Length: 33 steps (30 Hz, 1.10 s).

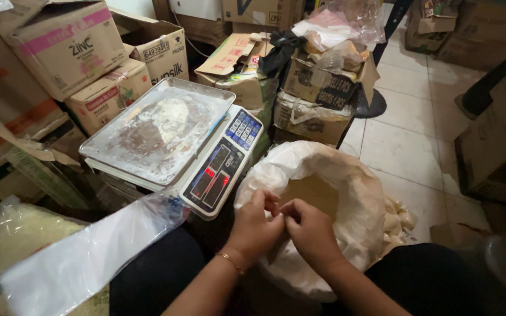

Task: The person scoops a white powder from a large sack into small plastic bags using a scoop, then places each bag on a digital scale to measure the weight. The person adjusts the amount of powder in the bags to reach a target weight before setting them aside.

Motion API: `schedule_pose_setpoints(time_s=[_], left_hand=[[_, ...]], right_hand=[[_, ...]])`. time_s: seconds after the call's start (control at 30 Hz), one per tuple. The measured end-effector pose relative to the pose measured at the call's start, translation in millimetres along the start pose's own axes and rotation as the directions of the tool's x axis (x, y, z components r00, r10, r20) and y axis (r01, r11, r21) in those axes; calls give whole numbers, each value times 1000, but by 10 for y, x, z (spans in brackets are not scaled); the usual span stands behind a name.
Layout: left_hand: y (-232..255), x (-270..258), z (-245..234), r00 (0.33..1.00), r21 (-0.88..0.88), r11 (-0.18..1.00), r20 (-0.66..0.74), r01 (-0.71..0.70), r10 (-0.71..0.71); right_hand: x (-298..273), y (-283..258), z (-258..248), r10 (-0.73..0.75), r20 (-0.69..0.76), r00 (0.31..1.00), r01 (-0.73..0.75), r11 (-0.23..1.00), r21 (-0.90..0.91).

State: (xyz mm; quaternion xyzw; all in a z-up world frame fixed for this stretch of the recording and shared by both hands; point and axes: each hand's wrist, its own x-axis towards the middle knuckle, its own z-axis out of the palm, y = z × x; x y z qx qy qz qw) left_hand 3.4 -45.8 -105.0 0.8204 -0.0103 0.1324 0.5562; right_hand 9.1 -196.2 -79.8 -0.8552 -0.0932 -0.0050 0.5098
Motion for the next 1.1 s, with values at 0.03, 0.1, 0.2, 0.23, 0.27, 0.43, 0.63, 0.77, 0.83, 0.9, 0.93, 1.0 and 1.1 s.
schedule_pose_setpoints(time_s=[0.03, 0.1, 0.2, 0.23, 0.27, 0.43, 0.63, 0.77, 0.83, 0.9, 0.93, 1.0, 1.1], left_hand=[[-28, -6, -10, 999, -15, 1000, 37, 9, -8], [-117, 1, 5, 999, -130, 991, 30, -13, 17], [-288, -30, 135, 993, -496, 860, 55, 118, -105], [-346, -36, 175, 983, -631, 756, 80, 177, -164], [-407, -37, 193, 975, -624, 751, 100, 216, -197], [-585, -24, 256, 929, -726, 602, 145, 333, -340], [-541, 27, 183, 924, -595, 723, 96, 351, -370], [-469, 81, 194, 915, -471, 795, 74, 382, -396], [-462, 87, 235, 926, -544, 763, 75, 349, -370], [-478, 115, 286, 935, -436, 833, 67, 341, -348], [-491, 157, 280, 942, -378, 866, 62, 328, -329], [-539, 216, 218, 981, -81, 986, 138, 146, -134], [-576, 248, 157, 959, -101, 994, 285, 35, -4]], right_hand=[[4, 12, -4, 10, 10, 1000, -9, 1000, -19], [29, 38, -5, 53, 21, 998, -53, 999, 9], [71, 72, 11, 66, 43, 997, -70, 994, 83], [81, 76, 18, 58, 49, 997, -63, 992, 112], [85, 76, 29, 64, 52, 997, -70, 990, 120], [51, 85, 83, -147, -15, 989, 147, 989, 15], [139, 108, 96, -310, 63, 949, 312, 887, -340], [265, 96, 37, -226, 151, 962, 258, 936, -238], [276, 71, 16, -341, 169, 925, 377, 880, -289], [249, 34, -4, -458, 198, 867, 498, 812, -305], [258, -2, -23, -520, 208, 828, 560, 767, -312], [266, -68, -70, -542, 195, 817, 571, 720, -394], [337, -151, -181, -549, 183, 815, 573, 720, -392]])
